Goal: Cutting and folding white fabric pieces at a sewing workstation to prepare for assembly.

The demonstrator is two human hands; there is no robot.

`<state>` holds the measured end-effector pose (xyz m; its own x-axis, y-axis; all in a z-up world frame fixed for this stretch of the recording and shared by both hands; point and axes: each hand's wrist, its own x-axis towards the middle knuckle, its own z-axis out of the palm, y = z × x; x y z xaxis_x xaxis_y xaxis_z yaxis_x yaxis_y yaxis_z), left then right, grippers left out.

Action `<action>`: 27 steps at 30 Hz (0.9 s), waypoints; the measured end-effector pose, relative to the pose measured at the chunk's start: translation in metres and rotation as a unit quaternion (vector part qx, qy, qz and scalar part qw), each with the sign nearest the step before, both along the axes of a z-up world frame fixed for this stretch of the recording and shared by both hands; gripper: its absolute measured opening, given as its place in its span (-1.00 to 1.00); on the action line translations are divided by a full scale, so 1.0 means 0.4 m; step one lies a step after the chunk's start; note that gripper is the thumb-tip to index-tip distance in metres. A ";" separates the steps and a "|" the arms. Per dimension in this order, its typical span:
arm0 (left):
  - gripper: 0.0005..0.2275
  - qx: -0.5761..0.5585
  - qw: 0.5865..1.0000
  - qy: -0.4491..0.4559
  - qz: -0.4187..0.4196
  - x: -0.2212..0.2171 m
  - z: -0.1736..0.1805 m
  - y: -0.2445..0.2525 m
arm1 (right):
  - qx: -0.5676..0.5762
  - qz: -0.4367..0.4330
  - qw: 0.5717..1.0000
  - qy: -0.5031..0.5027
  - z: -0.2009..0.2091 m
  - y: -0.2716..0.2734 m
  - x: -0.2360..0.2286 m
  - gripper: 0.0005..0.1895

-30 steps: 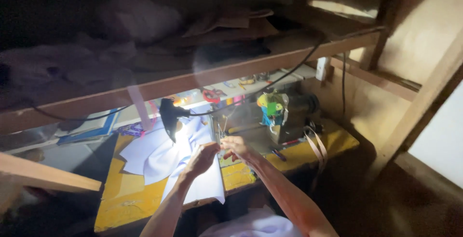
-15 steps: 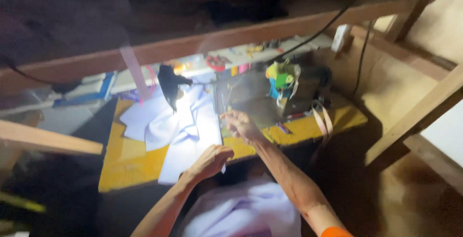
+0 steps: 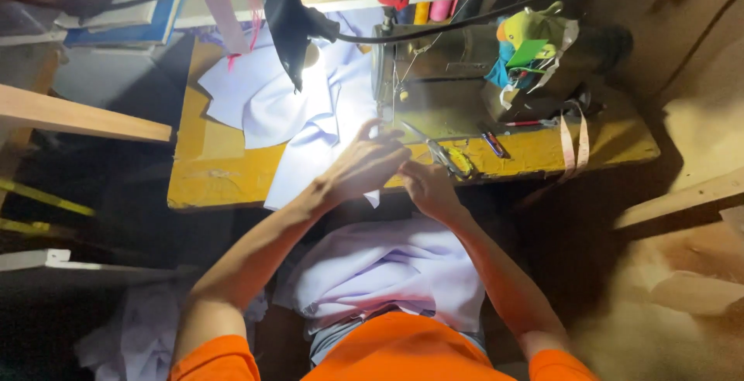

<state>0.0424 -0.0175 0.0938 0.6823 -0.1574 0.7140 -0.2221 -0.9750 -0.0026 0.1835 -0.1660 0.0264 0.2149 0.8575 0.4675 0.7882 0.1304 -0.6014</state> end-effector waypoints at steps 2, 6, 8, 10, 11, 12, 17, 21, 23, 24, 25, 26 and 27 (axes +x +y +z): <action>-0.97 0.053 0.997 0.038 0.033 0.024 -0.053 0.078 | 0.003 -0.023 0.999 0.043 0.001 -0.010 0.028 -0.78; -0.98 0.026 0.999 0.025 -0.027 0.039 -0.037 0.164 | 0.007 -0.053 0.995 0.089 0.040 0.017 0.039 -0.80; -0.96 0.016 1.000 0.008 0.007 0.057 -0.022 0.199 | -0.003 -0.083 0.990 0.114 0.052 0.047 0.054 -0.79; -0.96 -0.018 1.000 0.020 0.010 0.058 0.031 0.218 | 0.004 -0.103 0.985 0.139 0.031 0.101 0.069 -0.80; -0.93 -0.054 0.998 0.031 0.016 0.055 0.054 0.226 | 0.008 -0.121 0.979 0.163 0.018 0.126 0.073 -0.81; -0.93 -0.055 0.998 0.033 0.016 0.072 0.055 0.229 | 0.007 -0.121 0.979 0.165 0.002 0.154 0.084 -0.81; -0.85 0.017 0.997 0.022 0.073 0.114 0.060 0.262 | -0.016 -0.185 0.969 0.161 -0.011 0.269 0.099 -0.79; -0.84 0.099 0.991 0.021 0.085 0.128 0.039 0.292 | -0.060 -0.210 0.961 0.167 -0.042 0.335 0.109 -0.70; -0.81 0.179 0.979 0.019 0.099 0.137 0.026 0.306 | 0.047 -0.176 0.979 0.092 -0.062 0.355 0.111 -0.71; -0.81 0.178 0.979 0.019 0.099 0.147 0.012 0.319 | 0.046 -0.176 0.979 0.092 -0.066 0.363 0.106 -0.71; -0.79 0.177 0.979 0.014 0.096 0.154 -0.005 0.331 | 0.031 -0.203 0.979 0.010 -0.073 0.369 0.099 -0.70; -0.77 0.175 0.980 0.009 0.093 0.161 -0.022 0.342 | 0.015 -0.228 0.971 -0.072 -0.080 0.374 0.091 -0.69; -0.77 0.174 0.980 0.010 0.093 0.171 -0.034 0.358 | 0.013 -0.228 0.971 -0.071 -0.017 0.339 0.046 -0.69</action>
<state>0.1107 0.1256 0.0800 0.7350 -0.2606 0.6259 -0.0436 -0.9395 -0.3399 0.2020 -0.0304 0.0195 0.5002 0.6760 0.5411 0.8429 -0.2370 -0.4831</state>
